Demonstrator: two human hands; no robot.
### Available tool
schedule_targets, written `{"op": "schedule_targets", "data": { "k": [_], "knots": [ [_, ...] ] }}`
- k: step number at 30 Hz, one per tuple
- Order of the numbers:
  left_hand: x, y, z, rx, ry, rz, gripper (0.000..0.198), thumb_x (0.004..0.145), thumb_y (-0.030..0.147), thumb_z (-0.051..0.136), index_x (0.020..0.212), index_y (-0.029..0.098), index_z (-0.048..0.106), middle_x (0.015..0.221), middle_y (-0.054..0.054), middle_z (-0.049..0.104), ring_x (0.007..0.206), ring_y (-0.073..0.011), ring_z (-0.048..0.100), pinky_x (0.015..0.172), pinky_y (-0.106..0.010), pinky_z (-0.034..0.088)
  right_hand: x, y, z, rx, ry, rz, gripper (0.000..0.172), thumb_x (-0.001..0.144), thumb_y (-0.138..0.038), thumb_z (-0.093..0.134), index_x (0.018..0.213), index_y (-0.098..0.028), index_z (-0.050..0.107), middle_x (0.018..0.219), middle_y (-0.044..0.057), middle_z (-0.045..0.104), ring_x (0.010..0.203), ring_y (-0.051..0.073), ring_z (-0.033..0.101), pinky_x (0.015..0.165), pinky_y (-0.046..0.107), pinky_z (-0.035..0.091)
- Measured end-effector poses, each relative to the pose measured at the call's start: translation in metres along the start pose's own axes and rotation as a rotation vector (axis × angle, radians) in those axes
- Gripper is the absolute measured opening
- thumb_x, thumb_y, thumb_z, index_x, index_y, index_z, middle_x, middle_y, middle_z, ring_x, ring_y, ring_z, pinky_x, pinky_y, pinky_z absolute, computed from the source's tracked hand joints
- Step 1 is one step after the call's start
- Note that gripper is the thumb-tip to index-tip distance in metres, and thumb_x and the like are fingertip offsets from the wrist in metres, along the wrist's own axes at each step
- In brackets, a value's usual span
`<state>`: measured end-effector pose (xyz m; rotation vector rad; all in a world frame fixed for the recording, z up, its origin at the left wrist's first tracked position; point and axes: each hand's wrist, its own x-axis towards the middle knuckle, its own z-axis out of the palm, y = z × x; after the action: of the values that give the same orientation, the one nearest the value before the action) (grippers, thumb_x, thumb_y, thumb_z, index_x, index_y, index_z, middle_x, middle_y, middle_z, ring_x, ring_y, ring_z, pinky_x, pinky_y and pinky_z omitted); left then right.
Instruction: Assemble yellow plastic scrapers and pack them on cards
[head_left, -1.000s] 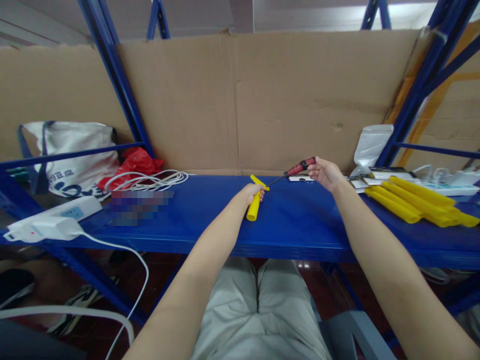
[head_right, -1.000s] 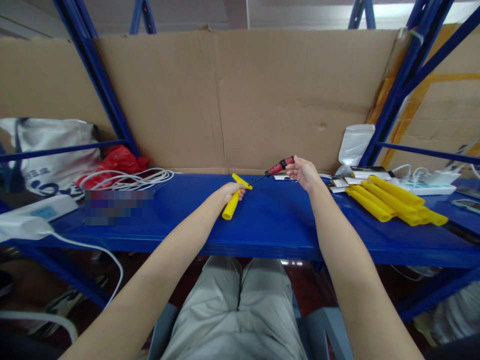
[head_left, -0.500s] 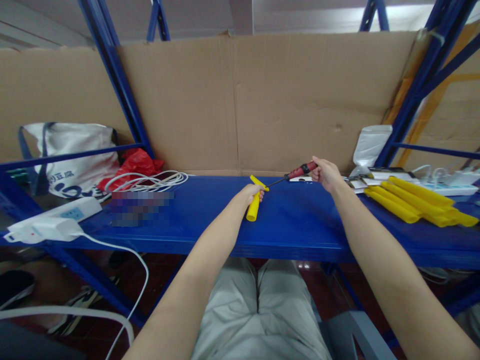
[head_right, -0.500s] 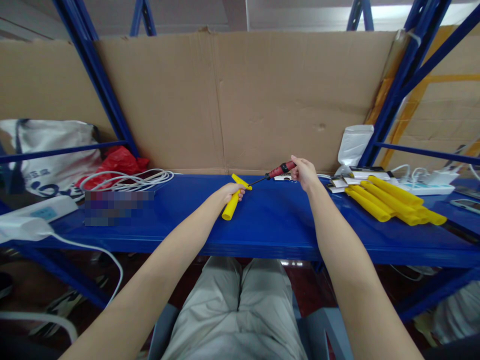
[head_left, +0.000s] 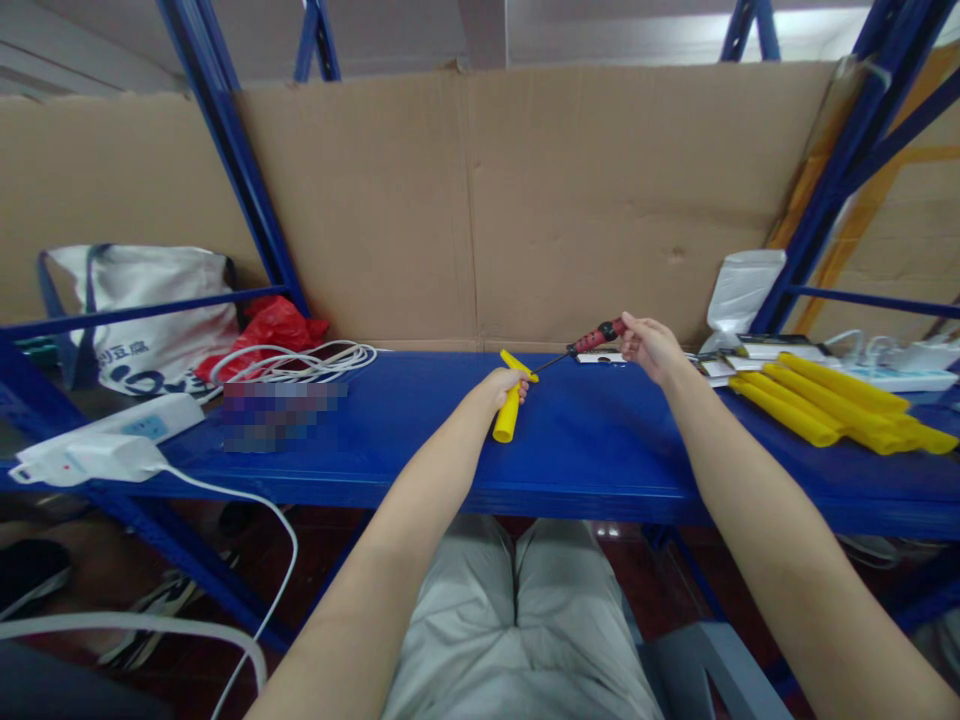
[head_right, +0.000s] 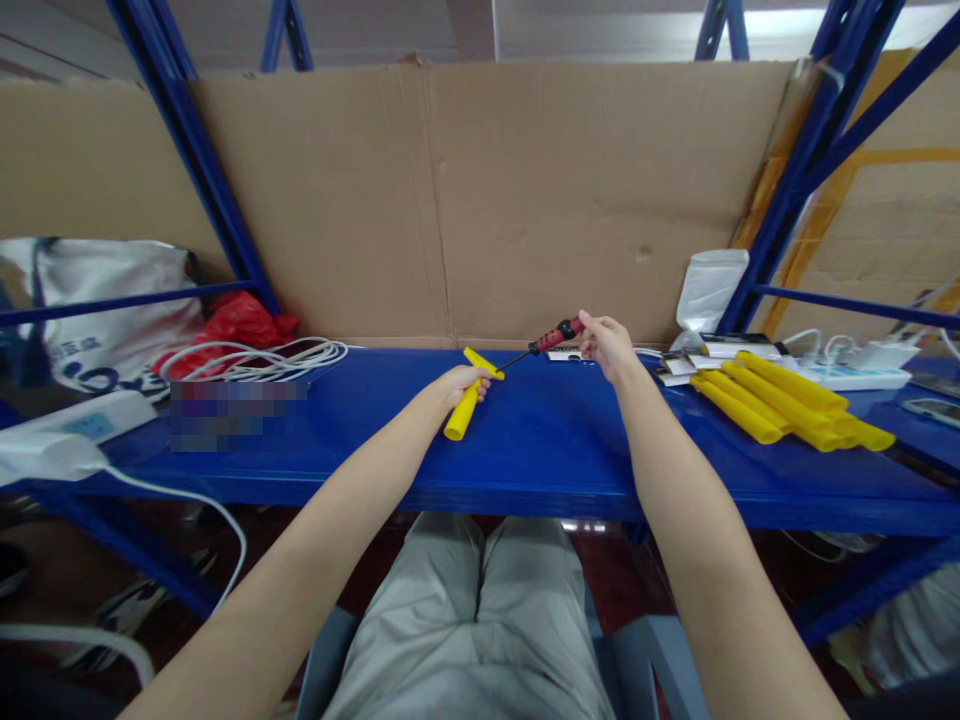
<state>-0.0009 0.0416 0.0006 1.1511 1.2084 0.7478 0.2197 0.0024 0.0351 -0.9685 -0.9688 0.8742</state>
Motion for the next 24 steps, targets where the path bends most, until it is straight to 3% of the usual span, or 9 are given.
{"op": "schedule_targets", "data": {
  "k": [3,9,12,15,17,21,24],
  "knots": [
    [-0.0009,0.0,0.0005,-0.003,0.005,0.004,0.013,0.089,0.007,0.041,0.085,0.011,0.052,0.046,0.007,0.04,0.036,-0.0049,0.034,0.039,-0.017,0.029,0.0012,0.0006,0.0002,-0.02,0.035,0.047,0.022,0.082,-0.025,0.06,0.067,-0.019,0.046,0.041,-0.007,0.043,0.033,0.007,0.04,0.034,0.018,0.033],
    [-0.001,0.0,0.0007,0.002,0.001,0.01,0.013,0.089,0.006,0.04,0.083,0.012,0.051,0.045,0.007,0.038,0.035,-0.0052,0.034,0.039,-0.017,0.029,0.0013,0.0022,-0.0008,-0.038,-0.02,-0.018,0.025,0.081,-0.037,0.063,0.07,-0.019,0.049,0.035,-0.009,0.035,0.03,0.006,0.035,0.034,0.017,0.03],
    [-0.0001,-0.0002,0.0003,-0.004,-0.008,0.008,0.013,0.089,0.007,0.04,0.085,0.011,0.051,0.045,0.007,0.038,0.035,-0.0054,0.034,0.039,-0.018,0.028,-0.0013,-0.0011,-0.0005,-0.002,-0.065,0.024,0.022,0.087,-0.037,0.055,0.079,-0.017,0.055,0.04,-0.006,0.044,0.034,0.007,0.042,0.037,0.017,0.035],
    [0.0008,-0.0008,0.0001,-0.008,-0.004,0.009,0.011,0.088,0.007,0.041,0.088,0.011,0.052,0.046,0.007,0.039,0.036,-0.0057,0.034,0.04,-0.018,0.029,-0.0054,-0.0053,0.0021,0.043,-0.113,0.042,0.013,0.089,-0.027,0.052,0.08,-0.018,0.054,0.054,-0.002,0.058,0.044,0.008,0.054,0.044,0.018,0.043],
    [0.0014,-0.0012,0.0001,-0.009,-0.002,0.01,0.011,0.088,0.007,0.042,0.089,0.01,0.052,0.046,0.007,0.04,0.036,-0.0058,0.035,0.04,-0.018,0.03,-0.0071,-0.0063,0.004,0.04,-0.126,0.037,0.011,0.089,-0.021,0.051,0.078,-0.018,0.052,0.059,-0.003,0.06,0.046,0.007,0.055,0.045,0.018,0.044],
    [0.0029,-0.0016,0.0001,-0.008,0.001,0.007,0.011,0.089,0.007,0.041,0.088,0.011,0.051,0.046,0.007,0.039,0.035,-0.0056,0.034,0.04,-0.018,0.029,-0.004,-0.0025,0.0032,-0.017,-0.026,0.031,0.018,0.086,-0.023,0.057,0.072,-0.019,0.046,0.048,-0.007,0.047,0.036,0.005,0.043,0.038,0.016,0.035],
    [0.0035,-0.0014,0.0,-0.008,-0.004,0.009,0.011,0.089,0.007,0.041,0.089,0.011,0.051,0.046,0.007,0.039,0.036,-0.0056,0.034,0.04,-0.018,0.029,0.0019,0.0018,-0.001,-0.052,0.067,0.064,0.023,0.081,-0.026,0.062,0.069,-0.019,0.044,0.048,-0.006,0.046,0.038,0.006,0.043,0.036,0.016,0.033]
  ]
}}
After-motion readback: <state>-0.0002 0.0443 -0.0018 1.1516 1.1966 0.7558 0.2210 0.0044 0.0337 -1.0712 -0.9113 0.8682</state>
